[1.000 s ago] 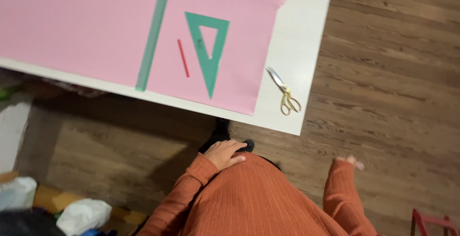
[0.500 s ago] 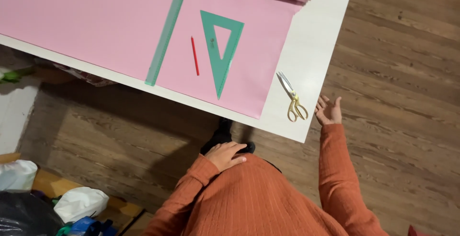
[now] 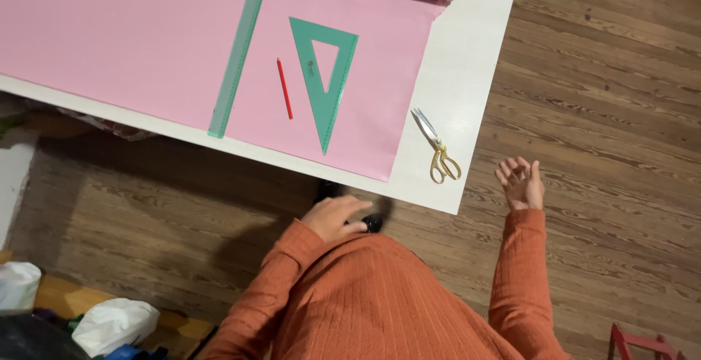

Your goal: Measure and mark a roll of pink leather material using a ruler and triangle on a cutting table.

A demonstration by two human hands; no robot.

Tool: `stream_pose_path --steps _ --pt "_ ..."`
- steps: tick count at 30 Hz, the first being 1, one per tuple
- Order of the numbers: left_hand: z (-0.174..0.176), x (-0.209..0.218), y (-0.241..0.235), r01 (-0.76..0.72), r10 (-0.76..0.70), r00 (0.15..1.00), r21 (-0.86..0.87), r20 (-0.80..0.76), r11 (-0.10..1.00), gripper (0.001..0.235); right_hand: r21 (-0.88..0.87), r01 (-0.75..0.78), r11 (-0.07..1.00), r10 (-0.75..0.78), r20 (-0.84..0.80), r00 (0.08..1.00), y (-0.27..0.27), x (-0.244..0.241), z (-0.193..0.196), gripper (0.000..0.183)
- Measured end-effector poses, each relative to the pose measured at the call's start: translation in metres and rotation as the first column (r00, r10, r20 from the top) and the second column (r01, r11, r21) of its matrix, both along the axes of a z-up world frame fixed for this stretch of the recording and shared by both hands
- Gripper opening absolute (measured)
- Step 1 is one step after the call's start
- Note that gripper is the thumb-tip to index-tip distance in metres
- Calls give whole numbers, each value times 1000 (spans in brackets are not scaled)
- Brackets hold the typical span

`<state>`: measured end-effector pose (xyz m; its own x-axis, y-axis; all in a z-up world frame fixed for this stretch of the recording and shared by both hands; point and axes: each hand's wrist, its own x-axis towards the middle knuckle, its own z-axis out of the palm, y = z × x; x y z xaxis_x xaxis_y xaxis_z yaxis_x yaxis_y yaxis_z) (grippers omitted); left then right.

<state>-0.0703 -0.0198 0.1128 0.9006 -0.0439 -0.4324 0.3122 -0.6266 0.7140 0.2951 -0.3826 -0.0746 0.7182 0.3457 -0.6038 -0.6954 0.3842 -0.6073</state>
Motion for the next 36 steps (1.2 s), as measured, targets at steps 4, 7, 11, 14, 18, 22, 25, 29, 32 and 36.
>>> stream_pose_path --steps 4,7,11,14,18,22,25,29,32,36 --pt "-10 11 58 -114 94 980 108 173 988 40 -245 64 967 -11 213 977 28 -5 50 42" --pt "-18 17 115 -197 127 957 265 261 944 28 -358 125 925 18 371 928 62 -13 73 25" --pt "-12 28 199 -241 105 954 508 281 827 26 -632 107 768 340 543 768 139 -51 107 11" --pt "-43 18 263 -316 80 920 605 383 731 40 -785 95 613 626 556 547 212 -91 111 10" --pt "-50 13 318 -335 134 922 575 363 746 48 -826 -125 549 759 431 487 326 -155 116 14" --pt "-57 11 348 -278 84 945 641 316 716 46 -876 33 481 876 478 -57 424 -191 158 43" --pt "-63 5 374 -335 118 927 642 357 690 44 -892 206 403 913 376 -156 459 -194 156 61" --pt "-78 -1 407 -387 119 894 612 432 689 42 -885 214 412 910 409 -64 453 -188 144 56" --pt "-87 1 417 -378 133 906 629 401 680 37 -888 287 359 932 356 -65 438 -178 119 49" --pt "-76 11 405 -367 162 910 559 382 744 42 -902 317 295 954 298 -41 434 -163 121 56"
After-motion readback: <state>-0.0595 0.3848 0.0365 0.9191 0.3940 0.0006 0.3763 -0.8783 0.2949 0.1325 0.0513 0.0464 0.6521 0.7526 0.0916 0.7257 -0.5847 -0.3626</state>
